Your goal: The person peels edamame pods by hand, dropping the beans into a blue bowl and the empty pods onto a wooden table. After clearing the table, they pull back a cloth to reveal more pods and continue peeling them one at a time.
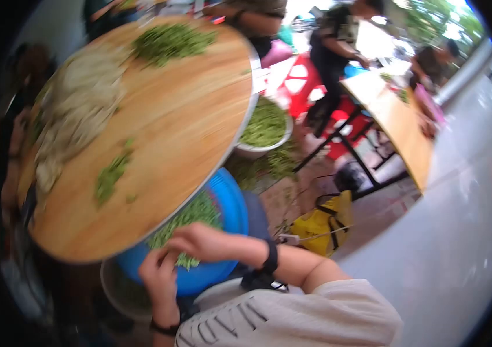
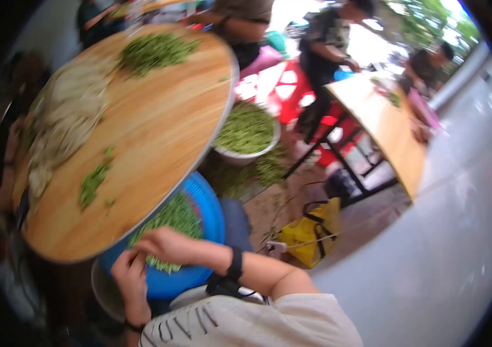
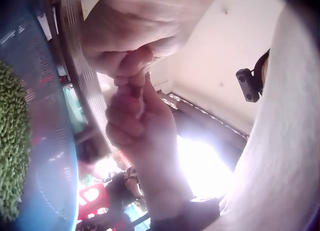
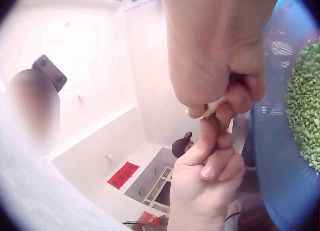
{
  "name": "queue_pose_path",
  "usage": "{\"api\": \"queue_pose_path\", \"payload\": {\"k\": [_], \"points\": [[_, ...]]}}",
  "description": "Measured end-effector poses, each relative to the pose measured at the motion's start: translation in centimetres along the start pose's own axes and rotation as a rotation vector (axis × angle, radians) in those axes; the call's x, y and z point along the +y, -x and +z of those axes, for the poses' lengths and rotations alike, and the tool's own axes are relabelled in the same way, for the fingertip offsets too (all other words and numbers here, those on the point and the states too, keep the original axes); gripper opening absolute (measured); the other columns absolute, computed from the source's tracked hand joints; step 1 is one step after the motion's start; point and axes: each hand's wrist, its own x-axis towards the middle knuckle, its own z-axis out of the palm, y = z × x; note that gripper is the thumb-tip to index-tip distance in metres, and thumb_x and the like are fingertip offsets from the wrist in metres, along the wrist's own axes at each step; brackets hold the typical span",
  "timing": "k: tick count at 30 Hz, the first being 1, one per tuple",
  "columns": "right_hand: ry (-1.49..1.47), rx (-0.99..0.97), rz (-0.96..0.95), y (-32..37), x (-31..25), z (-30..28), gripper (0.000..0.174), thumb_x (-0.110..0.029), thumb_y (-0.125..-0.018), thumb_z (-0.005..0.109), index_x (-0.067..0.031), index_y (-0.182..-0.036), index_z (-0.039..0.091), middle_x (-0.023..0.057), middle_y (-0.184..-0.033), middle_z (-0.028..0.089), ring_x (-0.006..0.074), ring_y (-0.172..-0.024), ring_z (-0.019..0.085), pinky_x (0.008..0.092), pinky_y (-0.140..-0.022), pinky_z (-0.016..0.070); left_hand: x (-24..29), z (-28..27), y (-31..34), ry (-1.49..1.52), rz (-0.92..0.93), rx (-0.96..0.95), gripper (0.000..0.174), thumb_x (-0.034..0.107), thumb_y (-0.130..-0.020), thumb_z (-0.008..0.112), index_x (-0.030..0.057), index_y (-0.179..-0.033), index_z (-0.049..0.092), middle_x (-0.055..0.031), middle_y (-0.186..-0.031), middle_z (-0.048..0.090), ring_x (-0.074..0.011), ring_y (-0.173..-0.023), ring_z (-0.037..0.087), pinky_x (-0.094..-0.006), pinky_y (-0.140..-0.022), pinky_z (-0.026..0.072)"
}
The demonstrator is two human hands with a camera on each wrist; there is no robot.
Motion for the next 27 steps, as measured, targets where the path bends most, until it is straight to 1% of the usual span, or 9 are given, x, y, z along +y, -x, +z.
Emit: {"api": "queue_pose_path", "payload": {"k": [3, 5, 6, 7, 9, 14, 17, 18, 27], "points": [[-0.076, -0.115, 0.176, -0.2, -1.6, -0.8, 0.027, -0.022, -0.087, 0.053, 0.0029, -0.077, 0.057, 0.0181, -0.061, 0.052, 0.0273, -0.054, 0.052, 0.0363, -0.052, 0.0417, 0.6, -1.2, -0.3, 0.393, -0.238, -0.129, 0.017, 0.012, -0.083, 0.058, -0.0017, -0.074, 0.056, -0.0034, -0.056, 0.048, -0.0073, -0.039, 0.036, -0.021, -0.038, 0.0254], [-0.219, -0.193, 0.176, 0.1, 0.0, -0.3, 0.029, -0.024, -0.09, 0.051, 0.0006, -0.077, 0.057, 0.0081, -0.056, 0.048, 0.0146, -0.05, 0.046, 0.0287, -0.048, 0.0391, -0.1, -2.3, -0.6, 0.613, -0.336, -0.23, 0.012, 0.007, -0.084, 0.056, -0.0037, -0.079, 0.058, -0.0056, -0.061, 0.052, -0.007, -0.042, 0.038, -0.0192, -0.041, 0.0286], [-0.398, -0.235, 0.302, -0.1, -0.1, -0.4, 0.029, -0.025, -0.091, 0.05, -0.0006, -0.078, 0.058, 0.0035, -0.056, 0.046, 0.0106, -0.051, 0.043, 0.0256, -0.047, 0.0373, -0.3, -2.4, -0.5, 0.667, -0.331, -0.26, 0.011, 0.007, -0.084, 0.056, -0.0034, -0.081, 0.058, -0.005, -0.063, 0.054, -0.0063, -0.042, 0.038, -0.0192, -0.04, 0.0282], [-0.568, -0.272, 0.441, -0.3, -0.2, -0.6, 0.029, -0.026, -0.092, 0.048, -0.0019, -0.079, 0.059, -0.001, -0.056, 0.044, 0.0066, -0.051, 0.041, 0.0225, -0.046, 0.0355, -0.3, -2.5, -0.3, 0.641, -0.298, -0.22, 0.01, 0.007, -0.084, 0.056, -0.0027, -0.081, 0.058, -0.0053, -0.064, 0.054, -0.0064, -0.042, 0.038, -0.0191, -0.039, 0.028], [-0.549, -0.326, 0.462, -0.9, 0.1, -1.2, 0.029, -0.026, -0.093, 0.046, -0.002, -0.082, 0.059, -0.0037, -0.058, 0.044, 0.0051, -0.051, 0.039, 0.0207, -0.046, 0.0334, -0.5, -2.5, -0.4, 0.58, -0.24, -0.172, 0.009, 0.007, -0.085, 0.055, -0.0012, -0.083, 0.058, -0.0059, -0.065, 0.055, -0.0065, -0.04, 0.037, -0.0188, -0.038, 0.0275], [-0.217, -0.058, 0.295, -1.6, -0.5, 0.3, 0.036, -0.029, -0.073, 0.073, 0.0006, -0.087, 0.059, -0.0007, -0.063, 0.049, 0.0052, -0.06, 0.043, 0.0223, -0.051, 0.0366, -1.4, -2.1, -0.1, 0.018, 0.11, 0.096, 0.005, 0.002, -0.082, 0.059, -0.0012, -0.081, 0.063, 0.0001, -0.066, 0.056, -0.0046, -0.051, 0.048, -0.0167, -0.048, 0.0374], [-0.07, -0.113, 0.24, -1.8, -0.2, 1.3, 0.032, -0.025, -0.073, 0.073, 0.0009, -0.087, 0.059, -0.0001, -0.063, 0.05, 0.0054, -0.061, 0.044, 0.0228, -0.052, 0.0374, -2.5, -2.0, 0.0, -0.067, 0.245, 0.072, 0.003, 0.002, -0.084, 0.056, 0.0003, -0.084, 0.059, 0.0024, -0.058, 0.05, -0.0025, -0.046, 0.043, -0.018, -0.04, 0.0323], [-0.081, -0.124, 0.225, -1.8, 0.2, 1.4, 0.029, -0.022, -0.075, 0.071, 0.001, -0.088, 0.059, 0.0005, -0.063, 0.051, 0.0056, -0.06, 0.044, 0.0229, -0.051, 0.038, -1.5, -2.1, 0.4, 0.046, 0.103, 0.028, 0.004, 0.001, -0.084, 0.055, -0.0005, -0.083, 0.058, 0.0018, -0.06, 0.05, -0.0032, -0.047, 0.044, -0.0185, -0.041, 0.0336], [-0.089, -0.19, 0.343, -2.7, -0.6, 1.8, 0.019, -0.007, -0.07, 0.059, 0.0015, -0.087, 0.062, 0.0029, -0.066, 0.056, 0.0066, -0.06, 0.049, 0.0228, -0.053, 0.041, -1.5, -2.9, 0.2, -0.368, 0.523, 0.099, 0.007, -0.003, -0.08, 0.056, -0.0016, -0.086, 0.058, -0.0078, -0.07, 0.053, -0.0114, -0.054, 0.05, -0.0232, -0.046, 0.0384]]}}
